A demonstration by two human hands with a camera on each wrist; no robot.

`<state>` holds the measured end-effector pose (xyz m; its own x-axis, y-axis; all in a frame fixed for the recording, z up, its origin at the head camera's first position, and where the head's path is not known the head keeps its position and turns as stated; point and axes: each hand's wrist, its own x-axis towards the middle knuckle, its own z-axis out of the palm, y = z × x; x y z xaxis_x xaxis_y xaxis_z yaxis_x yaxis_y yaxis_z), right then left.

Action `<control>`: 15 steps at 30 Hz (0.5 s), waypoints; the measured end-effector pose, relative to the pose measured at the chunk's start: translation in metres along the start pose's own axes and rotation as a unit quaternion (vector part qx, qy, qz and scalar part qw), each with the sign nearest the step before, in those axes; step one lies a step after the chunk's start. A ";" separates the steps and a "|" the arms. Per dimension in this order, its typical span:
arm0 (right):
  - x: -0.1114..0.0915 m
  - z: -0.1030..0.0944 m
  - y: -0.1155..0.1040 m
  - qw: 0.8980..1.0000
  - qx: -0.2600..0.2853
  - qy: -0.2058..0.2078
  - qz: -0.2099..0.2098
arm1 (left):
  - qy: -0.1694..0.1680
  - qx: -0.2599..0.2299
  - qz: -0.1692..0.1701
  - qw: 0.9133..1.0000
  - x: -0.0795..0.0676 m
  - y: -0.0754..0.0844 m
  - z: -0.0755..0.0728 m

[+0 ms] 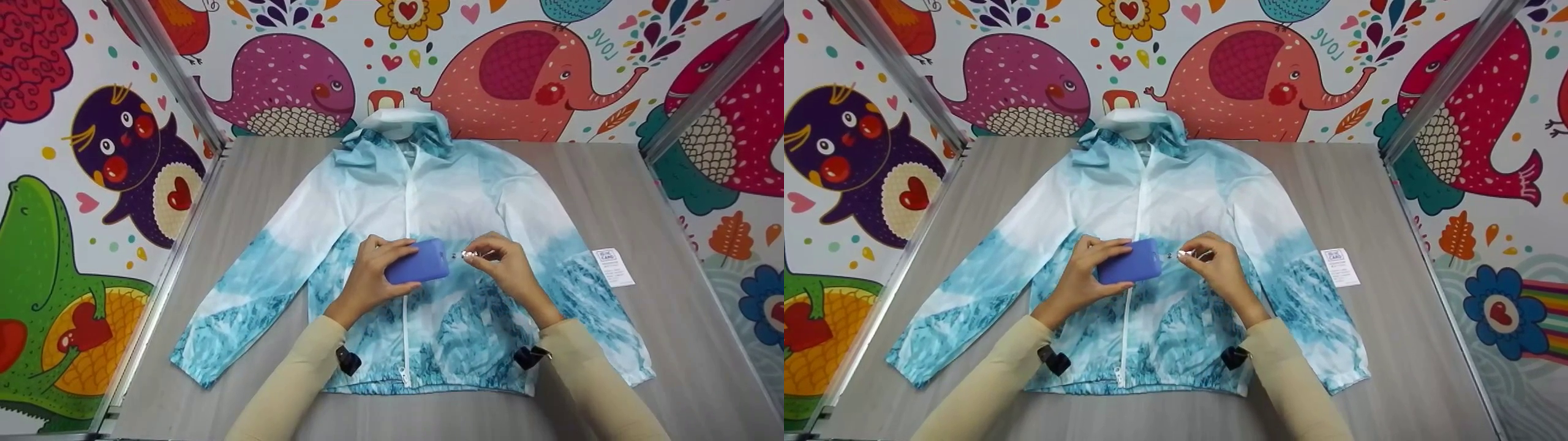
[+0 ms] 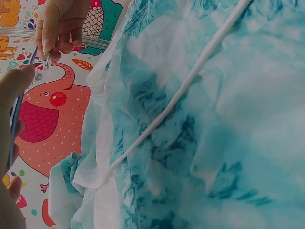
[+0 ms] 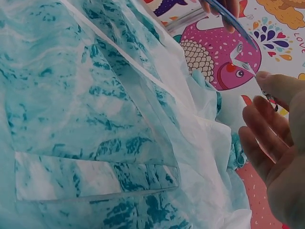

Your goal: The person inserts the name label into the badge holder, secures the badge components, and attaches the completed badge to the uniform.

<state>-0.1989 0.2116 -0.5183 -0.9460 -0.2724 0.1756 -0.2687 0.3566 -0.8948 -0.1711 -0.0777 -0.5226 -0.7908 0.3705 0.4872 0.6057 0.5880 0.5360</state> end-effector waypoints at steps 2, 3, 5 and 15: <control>0.001 -0.001 0.002 1.000 -0.010 0.009 -0.007 | 0.002 -0.004 -0.001 1.000 0.000 -0.001 0.000; 0.001 -0.002 0.003 1.000 -0.014 0.014 -0.009 | 0.002 -0.007 -0.002 1.000 0.000 -0.001 -0.001; 0.002 -0.003 0.005 0.999 -0.028 0.023 -0.014 | 0.003 -0.010 -0.003 1.000 -0.001 -0.002 -0.001; 0.010 -0.006 0.024 0.983 -0.157 0.039 -0.082 | -0.014 -0.007 -0.012 1.000 -0.006 -0.006 -0.001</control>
<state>-0.2158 0.2224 -0.5358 -0.8930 -0.2837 0.3494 -0.4500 0.5749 -0.6833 -0.1698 -0.0843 -0.5275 -0.8074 0.3764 0.4543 0.5873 0.5865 0.5578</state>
